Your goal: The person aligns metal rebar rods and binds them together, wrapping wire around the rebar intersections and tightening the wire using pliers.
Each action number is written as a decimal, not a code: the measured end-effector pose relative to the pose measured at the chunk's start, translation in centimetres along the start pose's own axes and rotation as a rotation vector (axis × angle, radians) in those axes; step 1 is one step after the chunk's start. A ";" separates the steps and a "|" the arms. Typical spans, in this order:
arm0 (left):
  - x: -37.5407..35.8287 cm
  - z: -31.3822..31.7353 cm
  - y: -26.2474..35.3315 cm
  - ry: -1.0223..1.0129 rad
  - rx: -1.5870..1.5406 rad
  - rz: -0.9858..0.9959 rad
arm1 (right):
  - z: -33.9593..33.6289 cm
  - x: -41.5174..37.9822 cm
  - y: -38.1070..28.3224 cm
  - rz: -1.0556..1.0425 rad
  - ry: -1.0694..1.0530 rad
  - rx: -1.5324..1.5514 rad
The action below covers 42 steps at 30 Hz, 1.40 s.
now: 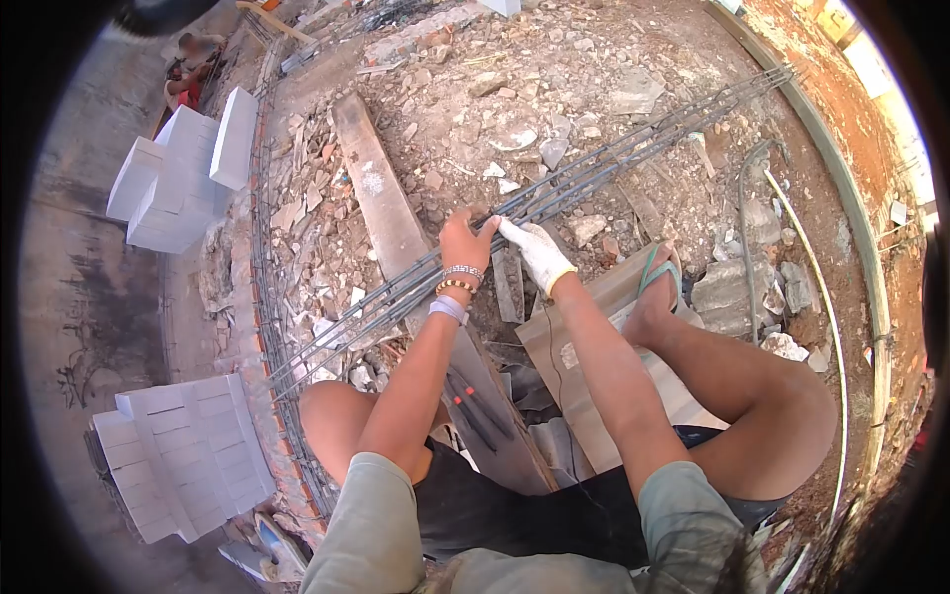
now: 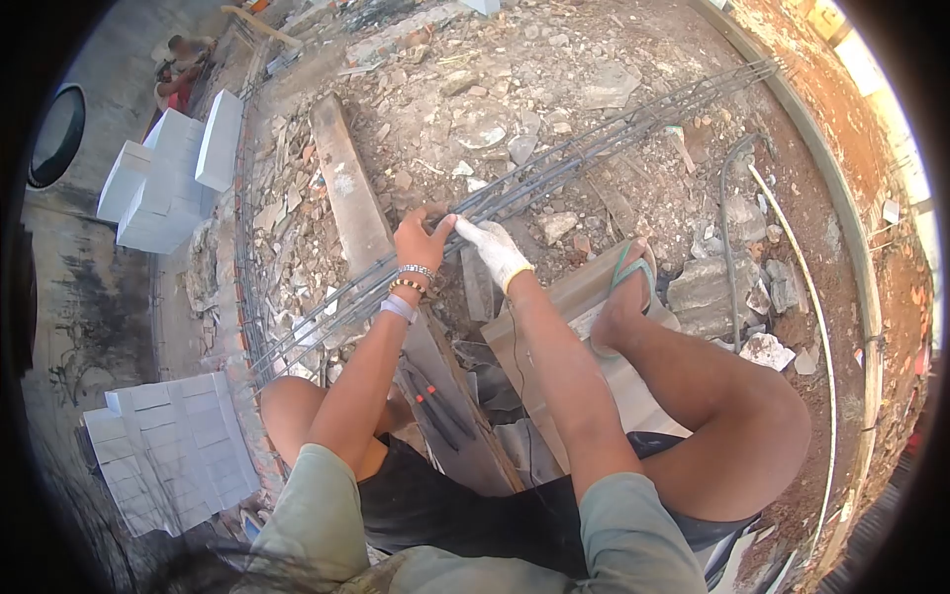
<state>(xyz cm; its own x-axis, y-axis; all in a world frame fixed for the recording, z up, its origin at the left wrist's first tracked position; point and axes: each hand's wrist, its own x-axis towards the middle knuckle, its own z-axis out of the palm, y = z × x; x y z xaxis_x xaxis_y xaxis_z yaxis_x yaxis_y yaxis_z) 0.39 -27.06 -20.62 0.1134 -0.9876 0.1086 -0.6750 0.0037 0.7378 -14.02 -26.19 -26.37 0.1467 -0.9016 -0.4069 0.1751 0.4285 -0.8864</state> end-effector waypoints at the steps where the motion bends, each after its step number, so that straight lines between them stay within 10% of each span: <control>1: 0.1 0.1 -0.2 0.000 0.017 0.010 | 0.0 -0.2 -0.3 0.013 -0.017 0.012; 9: -0.5 1.0 -1.4 0.188 0.005 0.128 | -0.9 -2.6 -4.0 0.041 -0.019 -0.215; 20: -1.7 1.1 -1.0 0.170 -0.131 0.259 | -1.1 -2.9 -3.0 -0.468 0.099 -1.044; 30: -3.0 0.3 -1.1 0.122 0.006 0.457 | -1.4 -1.3 -5.5 -0.472 0.029 -1.319; 36: -2.6 -0.5 -0.6 0.062 0.107 0.483 | -1.1 -3.7 -9.5 -0.041 -0.149 -1.223; 42: -1.9 0.2 -0.3 0.013 0.306 0.614 | -2.3 -2.8 -7.2 -0.489 -0.160 -1.249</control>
<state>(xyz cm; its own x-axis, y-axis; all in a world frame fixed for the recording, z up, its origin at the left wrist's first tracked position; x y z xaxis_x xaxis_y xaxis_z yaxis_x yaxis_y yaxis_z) 0.25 -25.26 -21.22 -0.3482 -0.8190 0.4561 -0.7954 0.5156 0.3187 -17.95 -26.86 -19.32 0.4502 -0.8920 -0.0400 -0.7414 -0.3485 -0.5734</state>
